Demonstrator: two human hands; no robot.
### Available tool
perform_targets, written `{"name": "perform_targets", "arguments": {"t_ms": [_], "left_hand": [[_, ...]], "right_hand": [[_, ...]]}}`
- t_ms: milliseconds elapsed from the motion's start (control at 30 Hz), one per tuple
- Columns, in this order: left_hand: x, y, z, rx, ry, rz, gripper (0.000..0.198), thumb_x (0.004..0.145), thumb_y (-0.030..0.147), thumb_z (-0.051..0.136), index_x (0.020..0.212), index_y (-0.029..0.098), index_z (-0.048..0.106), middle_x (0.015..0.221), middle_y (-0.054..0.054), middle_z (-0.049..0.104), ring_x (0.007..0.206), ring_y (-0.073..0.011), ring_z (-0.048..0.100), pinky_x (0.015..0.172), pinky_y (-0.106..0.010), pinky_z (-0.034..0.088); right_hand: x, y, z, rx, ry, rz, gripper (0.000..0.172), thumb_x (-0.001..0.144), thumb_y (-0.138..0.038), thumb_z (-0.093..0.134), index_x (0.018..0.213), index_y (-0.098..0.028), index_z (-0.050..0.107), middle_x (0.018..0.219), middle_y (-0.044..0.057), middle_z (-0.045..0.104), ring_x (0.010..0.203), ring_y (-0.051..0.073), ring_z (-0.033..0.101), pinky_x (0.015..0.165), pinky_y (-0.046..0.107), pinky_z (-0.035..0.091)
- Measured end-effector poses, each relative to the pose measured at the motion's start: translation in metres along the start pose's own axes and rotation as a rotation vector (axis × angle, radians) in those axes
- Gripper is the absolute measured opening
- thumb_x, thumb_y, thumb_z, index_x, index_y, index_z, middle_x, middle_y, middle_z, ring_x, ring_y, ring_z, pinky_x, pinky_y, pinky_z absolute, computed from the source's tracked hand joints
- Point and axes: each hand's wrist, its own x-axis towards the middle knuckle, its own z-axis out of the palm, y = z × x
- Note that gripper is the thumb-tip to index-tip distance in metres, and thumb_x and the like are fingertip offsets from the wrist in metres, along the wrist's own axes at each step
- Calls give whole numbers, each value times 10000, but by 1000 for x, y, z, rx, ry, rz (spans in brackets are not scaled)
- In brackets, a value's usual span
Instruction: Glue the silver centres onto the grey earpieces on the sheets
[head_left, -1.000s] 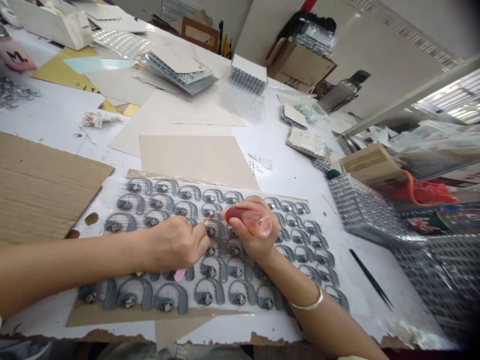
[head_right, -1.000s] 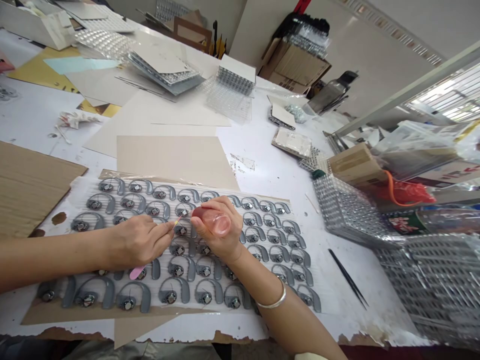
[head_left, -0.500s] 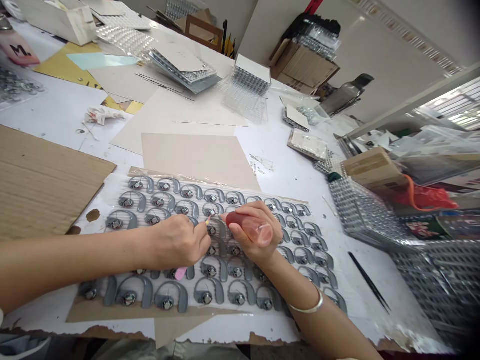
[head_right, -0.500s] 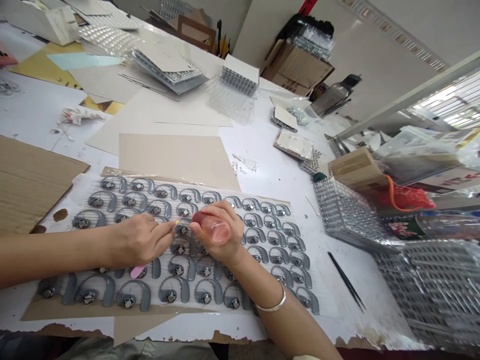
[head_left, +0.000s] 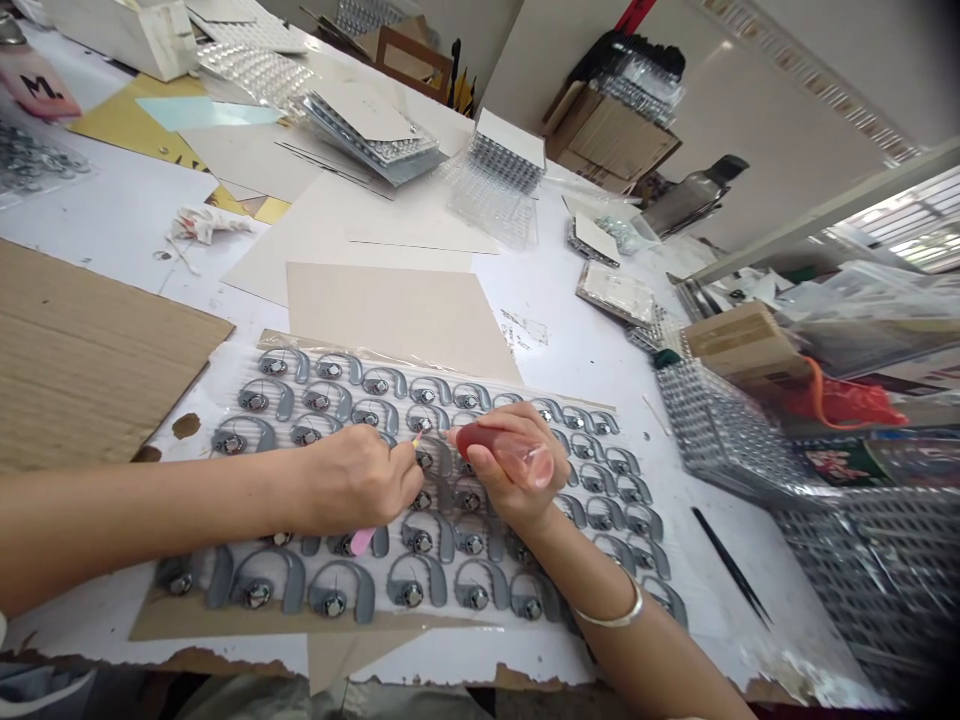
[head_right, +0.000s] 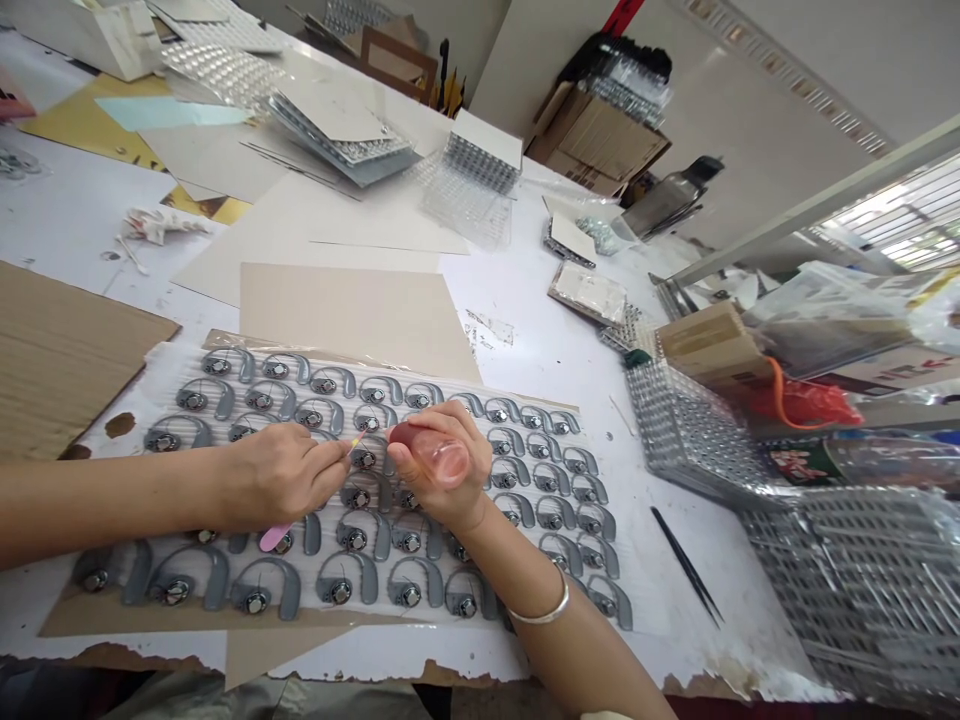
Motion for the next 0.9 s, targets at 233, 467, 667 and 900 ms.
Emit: {"name": "perform_targets", "arguments": {"t_ms": [233, 467, 667, 900], "left_hand": [[0, 0, 1, -1, 9, 4, 151, 807, 8, 424, 769, 102, 537, 643, -92, 614, 505, -189, 599, 383, -270, 483], [-1, -8, 0, -90, -94, 1, 121, 766, 36, 433, 747, 124, 512, 648, -75, 585, 471, -174, 545, 388, -277, 456], [-2, -22, -2, -228, -254, -72, 114, 705, 86, 511, 801, 148, 507, 714, -57, 585, 479, -176, 512, 378, -284, 358], [-1, -36, -5, -461, -258, -217, 123, 769, 90, 513, 855, 162, 563, 722, -16, 610, 548, -142, 532, 477, -259, 341]], "right_hand": [[0, -2, 1, -7, -11, 19, 159, 783, -269, 666, 903, -178, 617, 774, 37, 604, 673, 155, 574, 580, 309, 488], [0, -1, 1, -8, -15, 11, 152, 783, -269, 661, 898, -183, 611, 766, 33, 604, 677, 154, 574, 583, 307, 490], [0, -2, 1, -10, -25, 17, 151, 785, -274, 655, 902, -188, 615, 757, 34, 609, 678, 161, 574, 585, 315, 491], [-1, -1, 2, 32, -27, 27, 147, 780, -253, 662, 907, -192, 620, 768, 26, 604, 688, 153, 571, 600, 308, 493]]}}
